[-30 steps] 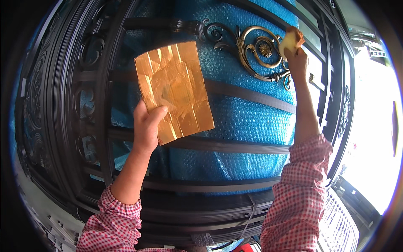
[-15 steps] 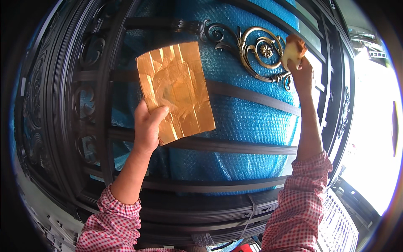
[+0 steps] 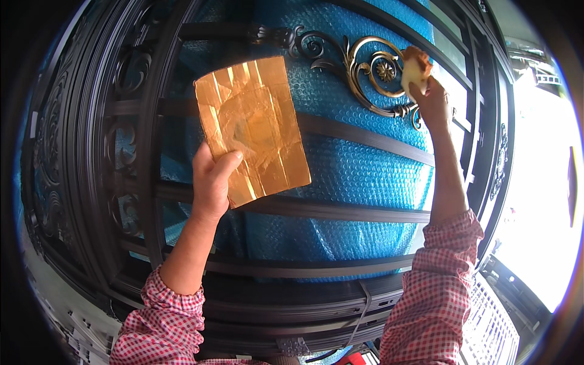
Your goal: The person applies gold paint to an ornate metal gate using a brush and a small container. They repeatedly dip the brush into the container and apply paint to the decorative scrollwork, occasionally stepping back to reposition.
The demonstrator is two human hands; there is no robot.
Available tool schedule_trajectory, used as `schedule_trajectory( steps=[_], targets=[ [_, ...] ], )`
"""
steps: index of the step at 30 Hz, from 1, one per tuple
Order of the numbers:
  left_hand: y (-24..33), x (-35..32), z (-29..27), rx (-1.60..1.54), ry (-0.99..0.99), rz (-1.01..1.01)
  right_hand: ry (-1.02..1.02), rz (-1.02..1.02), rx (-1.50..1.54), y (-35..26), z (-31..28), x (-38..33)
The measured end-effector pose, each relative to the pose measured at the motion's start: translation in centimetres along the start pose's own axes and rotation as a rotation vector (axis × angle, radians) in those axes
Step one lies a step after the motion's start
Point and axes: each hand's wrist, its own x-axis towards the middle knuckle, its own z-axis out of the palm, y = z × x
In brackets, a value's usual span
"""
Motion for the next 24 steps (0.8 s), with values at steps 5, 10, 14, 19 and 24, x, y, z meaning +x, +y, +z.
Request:
schedule_trajectory(
  steps=[5,10,14,19,24],
  targets=[
    [0.2,0.0,0.4,-0.005,0.006,0.035,0.059,0.027,0.277,0.6,-0.5,-0.5],
    [-0.3,0.0,0.0,-0.008,-0.003,0.017,0.009,0.009,-0.012,-0.3,-0.3,-1.7],
    [-0.1,0.0,-0.2,0.005,-0.002,0.016,-0.018,0.006,0.283,-2.2,0.3,-3.4],
    [-0.2,0.1,-0.1,-0.029,0.002,-0.006,0.126,-0.09,0.133,0.0,0.6,-4.3],
    [-0.1,-0.1,0.0,-0.031,-0.003,-0.007,0.194,-0.289,0.086,-2.1,1.0,-4.4]
  ],
)
